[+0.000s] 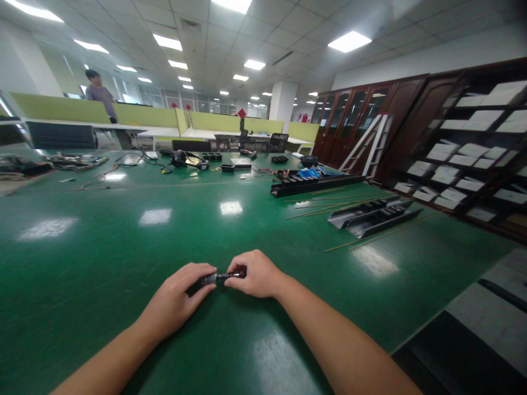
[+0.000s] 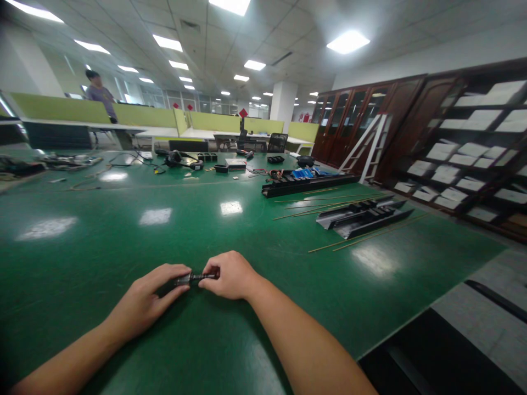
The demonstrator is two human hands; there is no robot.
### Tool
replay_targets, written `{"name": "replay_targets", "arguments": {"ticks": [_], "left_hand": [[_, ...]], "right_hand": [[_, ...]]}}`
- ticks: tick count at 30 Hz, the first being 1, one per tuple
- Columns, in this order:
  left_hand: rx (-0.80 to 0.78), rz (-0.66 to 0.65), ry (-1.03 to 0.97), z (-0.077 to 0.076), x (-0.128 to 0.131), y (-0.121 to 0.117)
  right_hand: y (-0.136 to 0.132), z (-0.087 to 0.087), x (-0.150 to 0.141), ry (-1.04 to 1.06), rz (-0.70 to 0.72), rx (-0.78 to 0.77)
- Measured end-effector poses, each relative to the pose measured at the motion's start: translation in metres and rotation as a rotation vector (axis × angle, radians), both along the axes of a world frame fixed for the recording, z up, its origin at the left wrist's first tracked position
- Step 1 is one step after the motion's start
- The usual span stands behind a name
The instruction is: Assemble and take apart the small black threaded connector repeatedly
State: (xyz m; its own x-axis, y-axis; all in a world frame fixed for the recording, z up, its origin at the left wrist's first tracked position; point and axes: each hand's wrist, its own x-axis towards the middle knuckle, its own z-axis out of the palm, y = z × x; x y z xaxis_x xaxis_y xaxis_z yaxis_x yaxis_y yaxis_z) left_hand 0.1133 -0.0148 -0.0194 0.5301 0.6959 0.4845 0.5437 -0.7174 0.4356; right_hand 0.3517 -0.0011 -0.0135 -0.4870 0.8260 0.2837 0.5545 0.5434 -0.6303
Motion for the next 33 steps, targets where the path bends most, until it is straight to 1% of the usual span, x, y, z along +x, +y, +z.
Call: {"name": "replay_targets", "arguments": {"ticks": [5, 13, 21, 26, 33], "left_hand": [[-0.001, 0.01, 0.011, 0.0014, -0.0001, 0.0002], [-0.003, 0.016, 0.009, -0.0015, -0.0016, 0.0015], [-0.009, 0.019, 0.011, 0.0014, 0.0001, 0.0011], [-0.011, 0.023, 0.013, -0.0012, -0.0019, 0.0001], [-0.027, 0.033, 0.019, -0.0037, -0.0018, 0.0018]], "right_hand": [[0.001, -0.0004, 0.0012, -0.004, -0.025, -0.016], [0.0009, 0.0007, 0.0025, 0.013, -0.023, -0.002], [0.0007, 0.0017, 0.0032, 0.012, -0.025, 0.0], [0.0011, 0.0032, 0.0042, 0.014, -0.018, 0.009], [0.0032, 0.0007, 0.0055, 0.0, -0.004, 0.033]]}}
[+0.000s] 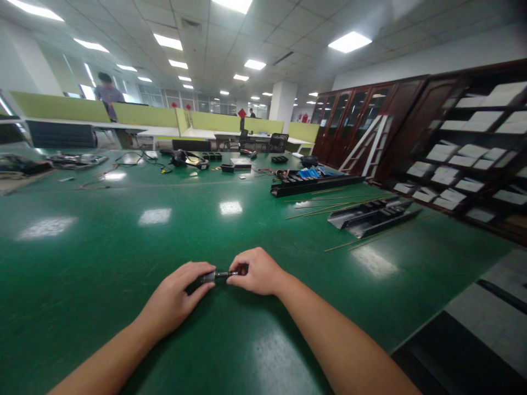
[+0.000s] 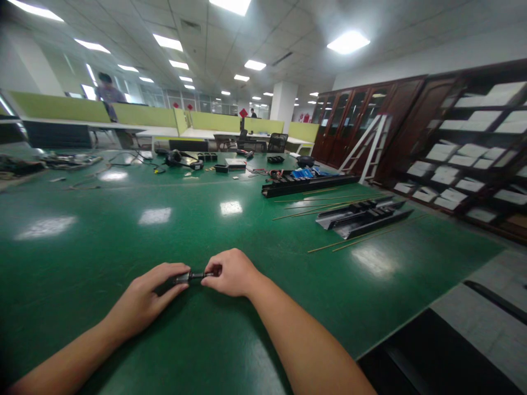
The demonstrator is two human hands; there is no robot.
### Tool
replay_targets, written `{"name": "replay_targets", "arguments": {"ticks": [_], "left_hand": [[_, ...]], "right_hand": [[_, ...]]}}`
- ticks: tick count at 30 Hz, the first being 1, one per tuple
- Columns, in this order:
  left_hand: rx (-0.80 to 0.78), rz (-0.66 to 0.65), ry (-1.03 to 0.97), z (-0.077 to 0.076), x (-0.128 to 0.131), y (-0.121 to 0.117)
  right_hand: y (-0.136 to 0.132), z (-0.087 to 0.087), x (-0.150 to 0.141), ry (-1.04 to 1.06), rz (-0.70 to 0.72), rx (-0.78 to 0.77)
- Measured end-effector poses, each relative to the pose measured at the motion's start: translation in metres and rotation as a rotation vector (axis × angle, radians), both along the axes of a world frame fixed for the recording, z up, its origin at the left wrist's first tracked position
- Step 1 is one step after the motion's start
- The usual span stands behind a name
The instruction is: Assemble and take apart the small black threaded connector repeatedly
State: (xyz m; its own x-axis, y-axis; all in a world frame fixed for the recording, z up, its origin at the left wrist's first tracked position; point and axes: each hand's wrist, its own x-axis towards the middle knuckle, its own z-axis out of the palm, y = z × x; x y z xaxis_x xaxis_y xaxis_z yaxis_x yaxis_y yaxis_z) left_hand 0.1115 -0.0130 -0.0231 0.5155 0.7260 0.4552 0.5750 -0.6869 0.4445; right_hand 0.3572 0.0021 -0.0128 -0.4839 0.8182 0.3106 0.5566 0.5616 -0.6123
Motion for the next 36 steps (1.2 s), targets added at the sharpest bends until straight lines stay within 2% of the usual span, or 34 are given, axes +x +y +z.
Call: {"name": "replay_targets", "arguments": {"ticks": [7, 36], "left_hand": [[-0.035, 0.014, -0.008, -0.0005, -0.002, -0.0005], [0.005, 0.042, -0.001, -0.0024, -0.0053, 0.0032]], "right_hand": [[0.0, 0.0013, 0.0, 0.0, 0.002, 0.012], [0.0007, 0.0019, 0.0025, -0.017, -0.025, 0.01]]}}
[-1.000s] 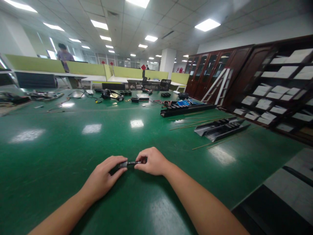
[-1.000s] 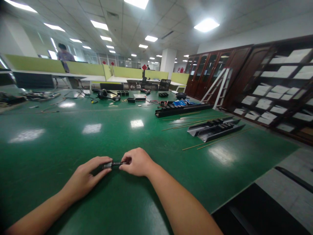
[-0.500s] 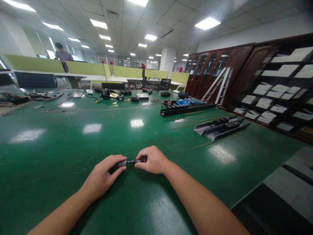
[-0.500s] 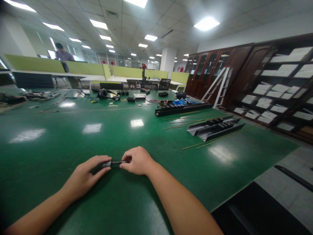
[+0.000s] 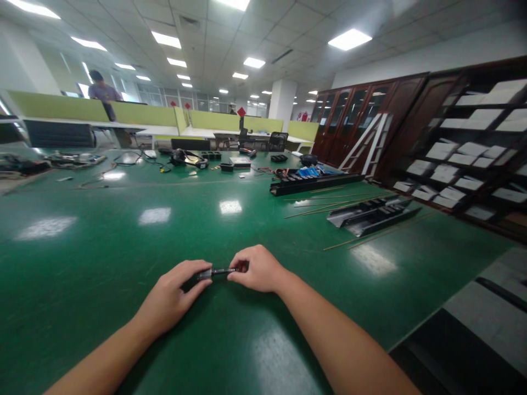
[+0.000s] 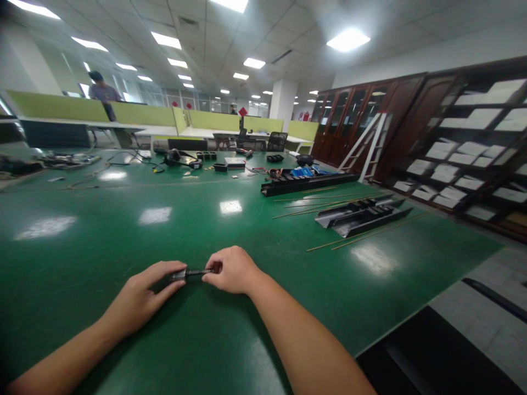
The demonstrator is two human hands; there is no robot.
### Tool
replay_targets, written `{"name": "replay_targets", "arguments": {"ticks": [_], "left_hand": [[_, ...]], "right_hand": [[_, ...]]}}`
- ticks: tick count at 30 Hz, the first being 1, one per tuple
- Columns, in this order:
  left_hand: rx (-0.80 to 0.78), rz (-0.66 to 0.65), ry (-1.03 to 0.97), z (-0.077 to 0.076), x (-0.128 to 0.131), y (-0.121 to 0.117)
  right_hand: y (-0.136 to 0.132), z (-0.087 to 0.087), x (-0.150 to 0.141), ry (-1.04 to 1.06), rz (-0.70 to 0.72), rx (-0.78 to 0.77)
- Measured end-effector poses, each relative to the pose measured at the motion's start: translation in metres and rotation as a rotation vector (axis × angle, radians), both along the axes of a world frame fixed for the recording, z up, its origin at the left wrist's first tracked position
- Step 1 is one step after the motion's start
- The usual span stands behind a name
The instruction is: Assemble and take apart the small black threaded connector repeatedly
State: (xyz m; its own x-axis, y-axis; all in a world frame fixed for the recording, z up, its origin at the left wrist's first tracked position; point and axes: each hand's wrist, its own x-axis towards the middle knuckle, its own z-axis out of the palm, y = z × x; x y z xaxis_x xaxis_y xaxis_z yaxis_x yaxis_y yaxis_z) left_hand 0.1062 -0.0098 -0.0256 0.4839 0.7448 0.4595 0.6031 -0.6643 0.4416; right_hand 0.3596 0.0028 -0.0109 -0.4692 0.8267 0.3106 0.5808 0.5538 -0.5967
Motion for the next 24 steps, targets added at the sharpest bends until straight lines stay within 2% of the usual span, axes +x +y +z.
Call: {"name": "replay_targets", "arguments": {"ticks": [24], "left_hand": [[-0.031, 0.022, -0.012, -0.0015, -0.0014, 0.0016]], "right_hand": [[0.0009, 0.0013, 0.004, -0.02, -0.019, 0.011]]}}
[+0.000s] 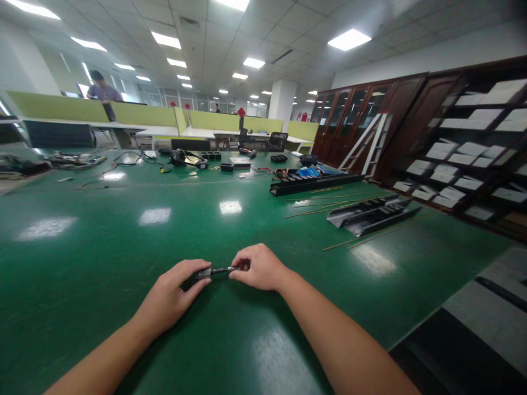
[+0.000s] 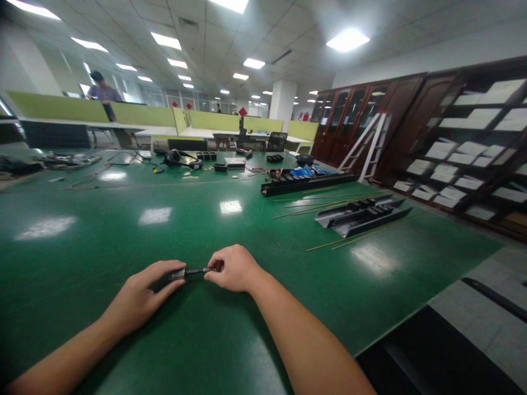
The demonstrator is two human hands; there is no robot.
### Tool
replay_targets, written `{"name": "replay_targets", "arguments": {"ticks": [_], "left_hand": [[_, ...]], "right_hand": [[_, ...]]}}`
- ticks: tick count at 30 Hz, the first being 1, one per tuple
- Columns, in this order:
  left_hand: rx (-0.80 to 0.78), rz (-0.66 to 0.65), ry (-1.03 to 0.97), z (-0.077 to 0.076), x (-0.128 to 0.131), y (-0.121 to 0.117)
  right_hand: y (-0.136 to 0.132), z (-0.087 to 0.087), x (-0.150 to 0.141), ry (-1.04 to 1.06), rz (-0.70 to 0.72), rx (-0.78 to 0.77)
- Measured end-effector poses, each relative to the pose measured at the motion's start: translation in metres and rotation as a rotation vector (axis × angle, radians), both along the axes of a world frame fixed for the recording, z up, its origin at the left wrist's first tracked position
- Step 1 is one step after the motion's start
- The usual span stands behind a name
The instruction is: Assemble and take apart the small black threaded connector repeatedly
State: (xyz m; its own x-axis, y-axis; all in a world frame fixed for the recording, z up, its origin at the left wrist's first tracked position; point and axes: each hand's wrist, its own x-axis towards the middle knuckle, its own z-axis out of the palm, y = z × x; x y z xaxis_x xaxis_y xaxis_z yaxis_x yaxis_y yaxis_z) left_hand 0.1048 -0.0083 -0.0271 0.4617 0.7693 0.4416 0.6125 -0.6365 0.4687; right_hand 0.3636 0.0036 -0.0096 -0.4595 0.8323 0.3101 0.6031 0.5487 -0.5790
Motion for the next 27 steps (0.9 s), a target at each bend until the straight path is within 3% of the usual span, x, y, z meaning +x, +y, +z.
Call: {"name": "replay_targets", "arguments": {"ticks": [5, 9, 15, 21, 24, 27], "left_hand": [[-0.001, 0.047, 0.02, 0.004, 0.0, 0.0], [-0.006, 0.19, 0.018, 0.009, -0.001, 0.002], [-0.175, 0.365, -0.222, 0.014, -0.009, 0.01], [-0.357, 0.416, -0.483, 0.017, -0.01, 0.012], [-0.365, 0.461, -0.475, 0.019, -0.015, 0.01], [-0.322, 0.54, -0.369, 0.026, -0.037, 0.006]], "right_hand": [[0.001, 0.002, 0.004, 0.01, -0.032, -0.015], [0.002, -0.001, 0.004, 0.048, -0.029, -0.046], [0.005, -0.007, 0.003, 0.101, -0.001, -0.103], [0.006, -0.006, 0.002, 0.12, 0.004, -0.129], [0.005, -0.007, 0.002, 0.115, 0.017, -0.12], [0.005, -0.007, 0.002, 0.1, 0.017, -0.093]]}}
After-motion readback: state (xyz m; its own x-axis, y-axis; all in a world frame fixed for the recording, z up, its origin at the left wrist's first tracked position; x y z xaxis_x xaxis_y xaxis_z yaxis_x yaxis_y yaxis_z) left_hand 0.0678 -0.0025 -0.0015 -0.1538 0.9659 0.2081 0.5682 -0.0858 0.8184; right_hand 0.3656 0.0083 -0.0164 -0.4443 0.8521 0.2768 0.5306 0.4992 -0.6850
